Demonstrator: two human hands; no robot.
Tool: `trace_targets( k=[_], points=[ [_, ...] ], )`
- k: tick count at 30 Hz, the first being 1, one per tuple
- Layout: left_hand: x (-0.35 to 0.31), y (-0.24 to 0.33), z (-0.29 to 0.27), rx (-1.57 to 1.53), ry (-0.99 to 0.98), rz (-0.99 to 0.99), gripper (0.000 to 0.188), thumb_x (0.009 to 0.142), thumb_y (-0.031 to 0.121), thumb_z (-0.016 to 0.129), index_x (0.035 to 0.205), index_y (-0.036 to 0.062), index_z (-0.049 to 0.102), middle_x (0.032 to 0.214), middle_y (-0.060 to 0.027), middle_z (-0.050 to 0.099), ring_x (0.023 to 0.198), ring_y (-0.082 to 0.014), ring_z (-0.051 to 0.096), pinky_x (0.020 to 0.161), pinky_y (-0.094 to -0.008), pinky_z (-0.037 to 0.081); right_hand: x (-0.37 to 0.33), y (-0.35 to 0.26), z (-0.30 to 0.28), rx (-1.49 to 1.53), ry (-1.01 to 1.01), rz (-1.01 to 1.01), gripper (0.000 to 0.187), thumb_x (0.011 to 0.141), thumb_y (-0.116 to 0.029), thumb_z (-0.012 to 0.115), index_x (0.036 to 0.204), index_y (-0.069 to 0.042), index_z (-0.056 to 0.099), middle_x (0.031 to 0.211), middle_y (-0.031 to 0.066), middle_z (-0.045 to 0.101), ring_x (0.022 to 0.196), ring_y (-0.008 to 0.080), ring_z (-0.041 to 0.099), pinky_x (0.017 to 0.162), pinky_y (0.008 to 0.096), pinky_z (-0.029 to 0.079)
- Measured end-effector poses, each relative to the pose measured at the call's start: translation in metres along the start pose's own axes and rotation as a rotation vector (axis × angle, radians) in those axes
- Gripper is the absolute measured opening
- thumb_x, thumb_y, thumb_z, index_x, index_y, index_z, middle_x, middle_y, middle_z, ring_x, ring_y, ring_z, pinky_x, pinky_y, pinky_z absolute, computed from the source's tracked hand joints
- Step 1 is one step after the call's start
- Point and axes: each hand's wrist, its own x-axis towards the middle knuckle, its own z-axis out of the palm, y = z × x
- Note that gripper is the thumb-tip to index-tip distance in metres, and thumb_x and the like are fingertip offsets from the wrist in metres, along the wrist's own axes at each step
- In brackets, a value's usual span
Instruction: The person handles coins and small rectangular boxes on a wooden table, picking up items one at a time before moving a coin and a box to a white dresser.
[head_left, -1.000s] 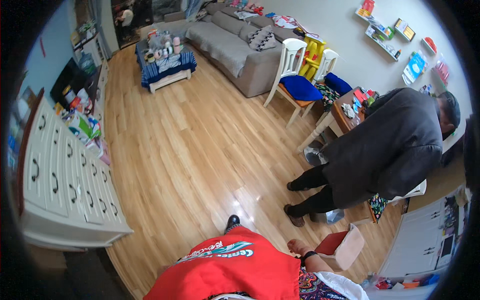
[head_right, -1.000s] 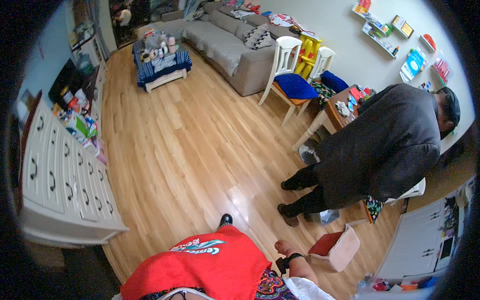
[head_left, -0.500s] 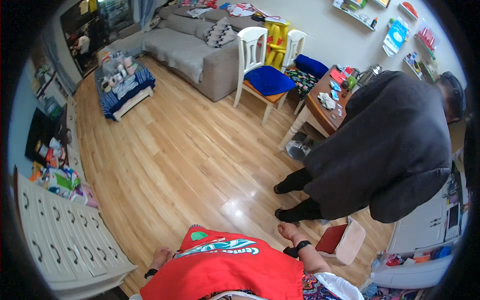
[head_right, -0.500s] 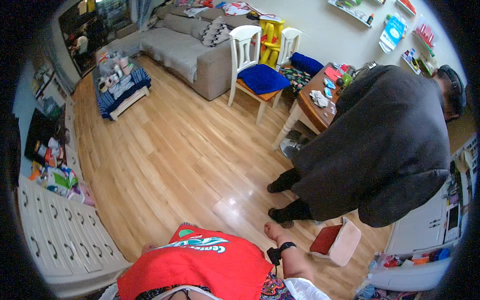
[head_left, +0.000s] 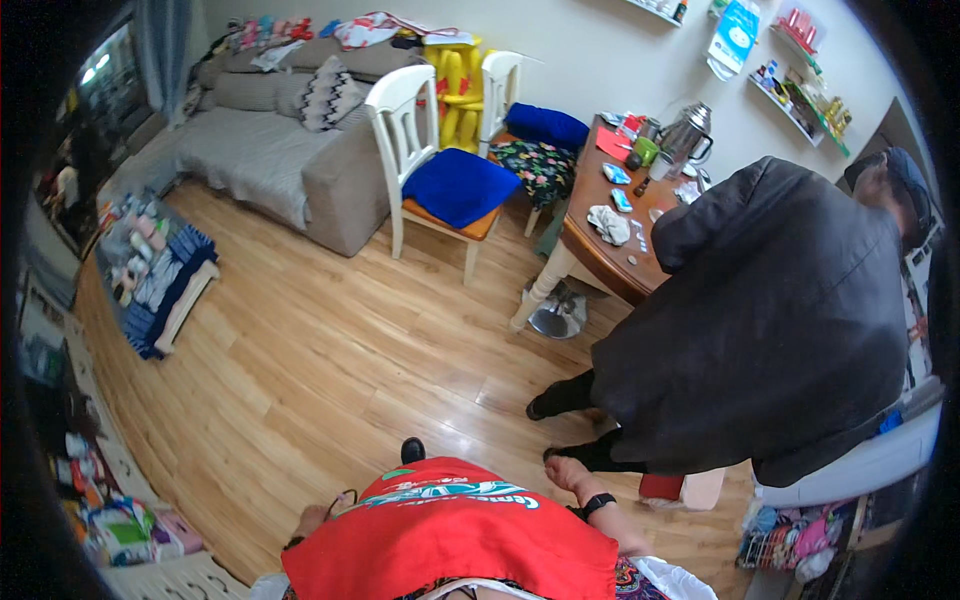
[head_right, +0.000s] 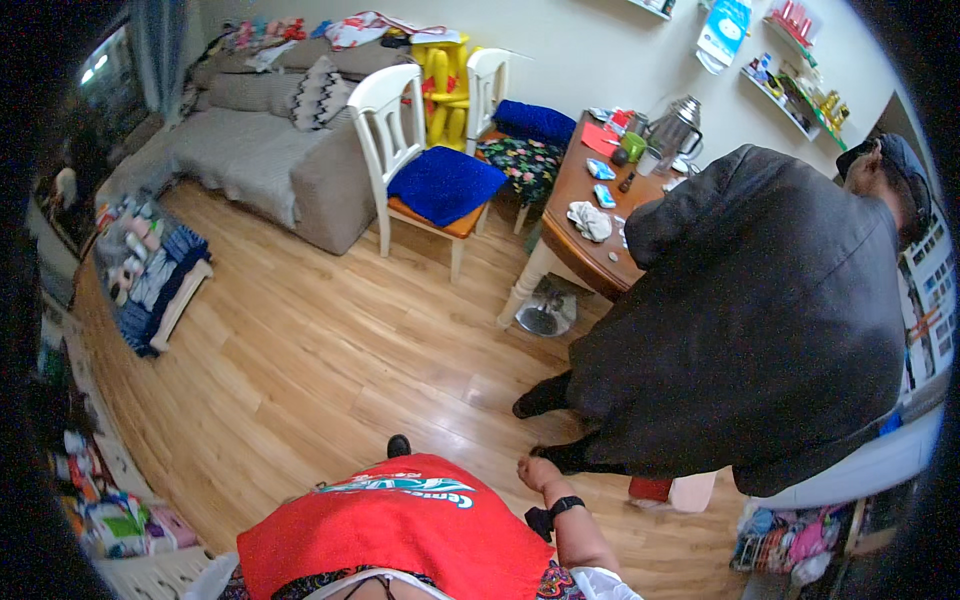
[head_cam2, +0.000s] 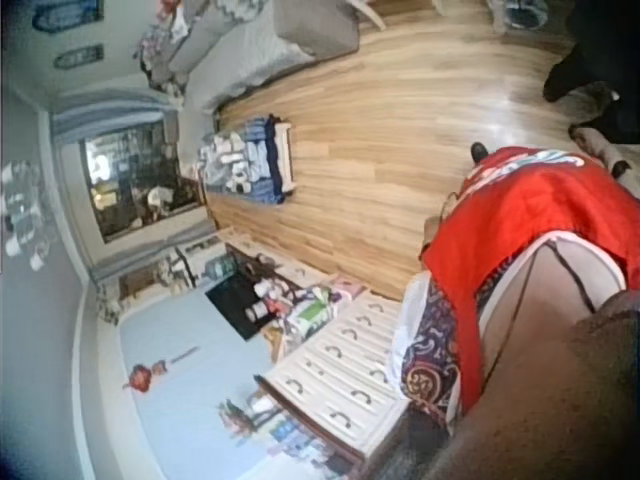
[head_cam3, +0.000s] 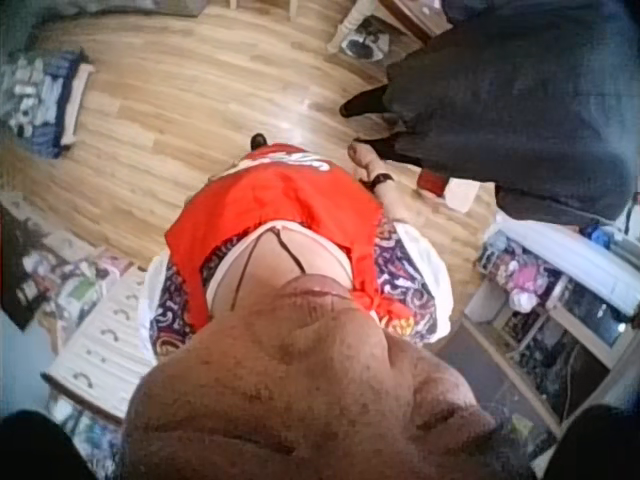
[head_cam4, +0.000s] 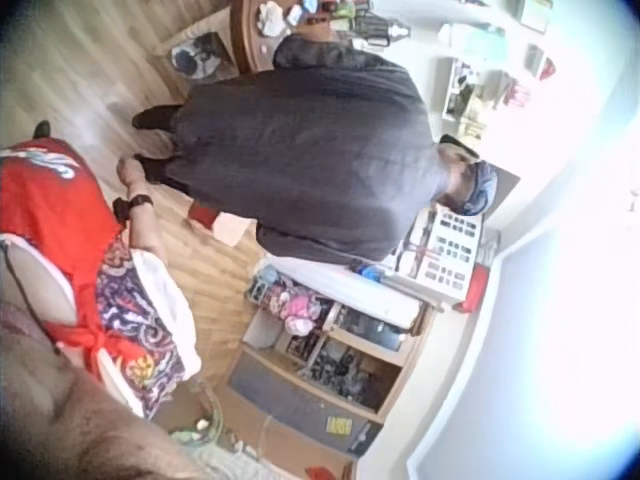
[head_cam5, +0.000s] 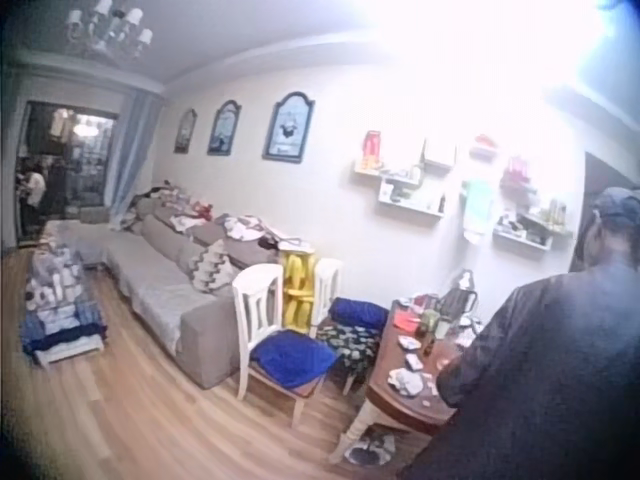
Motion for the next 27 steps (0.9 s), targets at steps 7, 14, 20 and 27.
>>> trace_targets(
  k=[7, 14, 20, 27],
  points=[
    [0.182, 0.048, -0.291, -1.115, 0.165, -0.429, 0.02, 0.086, 0.018, 0.049, 0.073, 0.0055, 0.056, 0.064, -0.0044, 0.056, 0.054, -0.0133, 0.052, 0.047, -0.0275, 0.042, 0.041, -0.049, -0.101, 0.371, 0.458, -0.041, 0.024, 0.081, -0.018, 0.058, 0.099, -0.002, 0.06, 0.094, 0.0181, 0.061, 0.09, 0.0327, 0.059, 0.078, 0.0363, 0.047],
    [0.334, 0.18, -0.411, -1.273, 0.148, -0.155, 0.017, 0.09, 0.014, 0.048, 0.105, 0.0072, 0.052, 0.086, -0.0048, 0.061, 0.074, -0.0124, 0.059, 0.059, -0.0238, 0.046, 0.148, -0.003, -0.224, 0.948, 0.836, 0.175, 0.018, 0.086, -0.017, 0.057, 0.094, -0.001, 0.06, 0.08, 0.0074, 0.061, 0.072, 0.0119, 0.055, 0.065, 0.0269, 0.045],
    [0.39, 0.23, -0.463, -1.279, -0.227, -0.069, 0.019, 0.089, 0.013, 0.048, 0.107, 0.0078, 0.052, 0.097, -0.0064, 0.062, 0.079, -0.0123, 0.06, 0.062, -0.0234, 0.046, 0.242, 0.069, -0.337, 0.864, 1.209, 0.294, 0.016, 0.084, -0.017, 0.057, 0.086, -0.001, 0.058, 0.078, 0.0103, 0.06, 0.073, 0.0206, 0.057, 0.069, 0.0327, 0.045],
    [0.44, 0.256, -0.52, -1.297, 0.031, -0.321, 0.017, 0.089, 0.011, 0.046, 0.105, 0.0099, 0.052, 0.089, -0.0032, 0.061, 0.075, -0.0119, 0.06, 0.061, -0.0234, 0.045, 0.282, 0.123, -0.411, 0.576, 1.263, 0.76, 0.024, 0.08, -0.022, 0.063, 0.091, -0.002, 0.057, 0.09, 0.0181, 0.061, 0.083, 0.0363, 0.057, 0.072, 0.0425, 0.045]
  ],
)
